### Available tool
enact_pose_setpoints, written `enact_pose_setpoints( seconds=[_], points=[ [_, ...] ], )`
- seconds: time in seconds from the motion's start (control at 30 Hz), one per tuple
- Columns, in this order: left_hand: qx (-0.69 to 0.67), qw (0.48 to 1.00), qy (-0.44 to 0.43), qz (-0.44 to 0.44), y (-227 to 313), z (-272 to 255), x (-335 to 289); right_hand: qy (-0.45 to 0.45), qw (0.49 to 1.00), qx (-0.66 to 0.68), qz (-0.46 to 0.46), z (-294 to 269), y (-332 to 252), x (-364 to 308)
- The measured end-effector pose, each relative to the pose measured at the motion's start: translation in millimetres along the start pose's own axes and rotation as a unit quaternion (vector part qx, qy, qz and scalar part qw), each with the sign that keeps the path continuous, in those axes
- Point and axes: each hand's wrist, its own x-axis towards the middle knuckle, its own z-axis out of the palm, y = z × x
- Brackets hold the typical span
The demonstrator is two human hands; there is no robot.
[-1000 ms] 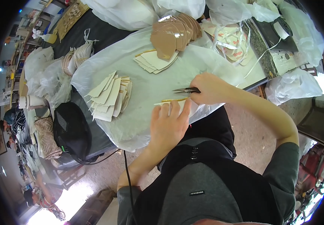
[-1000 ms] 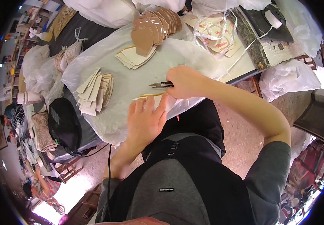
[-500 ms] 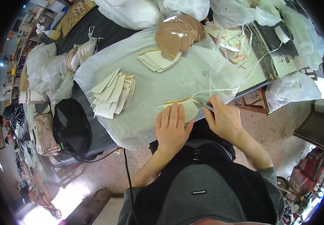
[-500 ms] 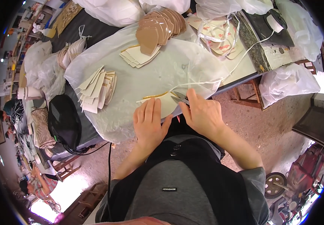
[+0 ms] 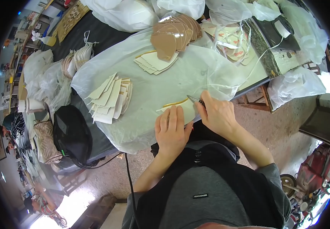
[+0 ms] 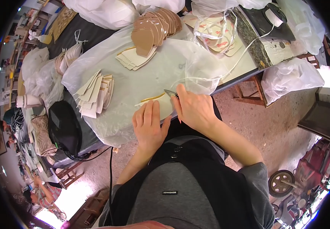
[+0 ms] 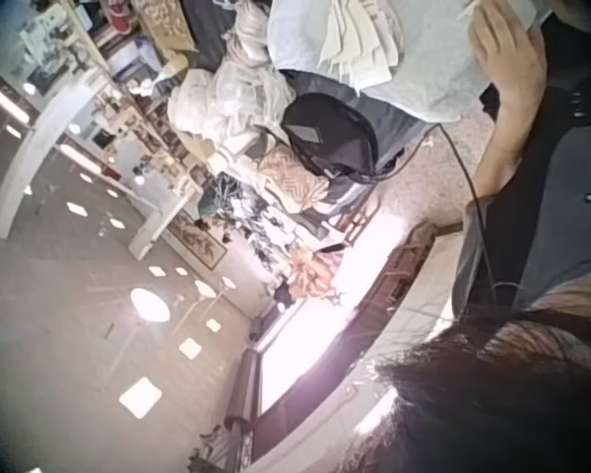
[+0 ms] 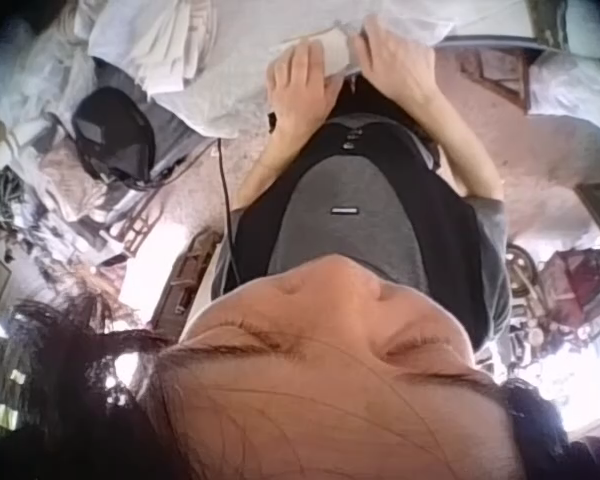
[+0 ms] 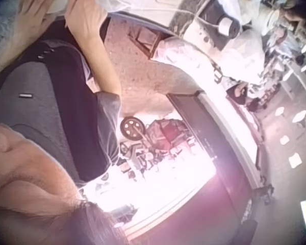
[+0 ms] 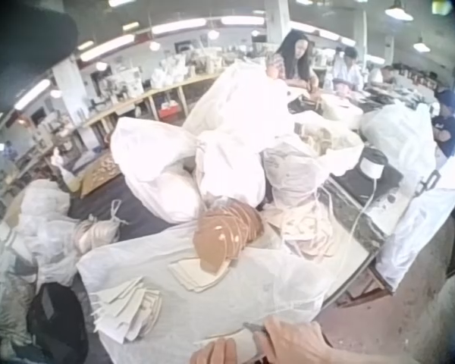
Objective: Trimming excess material from shoe upper components using scissors.
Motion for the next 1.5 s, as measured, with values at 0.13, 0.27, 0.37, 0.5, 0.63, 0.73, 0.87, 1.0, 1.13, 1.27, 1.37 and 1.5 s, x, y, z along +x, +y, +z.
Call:
enact_pose_setpoints(
  seconds=[0.13,0.27,0.37,0.5,0.63,0.73,0.87,1.0,1.13,1.27,1.37,1.5],
  points=[
    [-0.006,1.0,-0.003,0.015,-8,-3,1,0.029,0.997,0.073,0.007,4,7,2],
    [-0.129,0.988,0.085,-0.015,-47,-32,2,0.059,0.972,0.226,0.001,-6,1,2],
    [0.021,0.968,0.248,0.005,-84,-83,24,0.05,0.967,0.248,0.012,-18,11,-6],
    [0.106,0.973,0.196,-0.055,-155,-87,22,0.106,0.98,0.147,-0.087,-32,21,7],
    [0.032,0.981,0.171,-0.082,-154,-75,23,0.125,0.988,0.049,-0.08,-53,26,14],
    [-0.01,0.966,0.251,-0.068,-149,-82,43,0.097,0.993,-0.046,-0.05,-45,32,23],
    [-0.049,0.964,0.232,-0.122,-203,-93,55,0.044,0.986,-0.089,-0.131,-42,31,32],
    [-0.09,0.953,-0.045,-0.285,-253,-70,62,0.072,0.986,-0.037,-0.147,-46,-5,38],
    [-0.108,0.941,-0.17,-0.273,-268,-76,72,-0.161,0.922,0.348,-0.06,-18,-52,47],
    [-0.171,0.945,-0.172,-0.221,-256,-94,78,-0.291,0.762,0.578,0.036,36,-107,55],
    [-0.292,0.953,-0.035,-0.078,-250,-87,65,-0.283,0.699,0.639,0.151,73,-121,72],
    [-0.36,0.889,-0.188,-0.211,-238,-107,72,-0.282,0.688,0.647,0.167,95,-128,86]
  ],
)
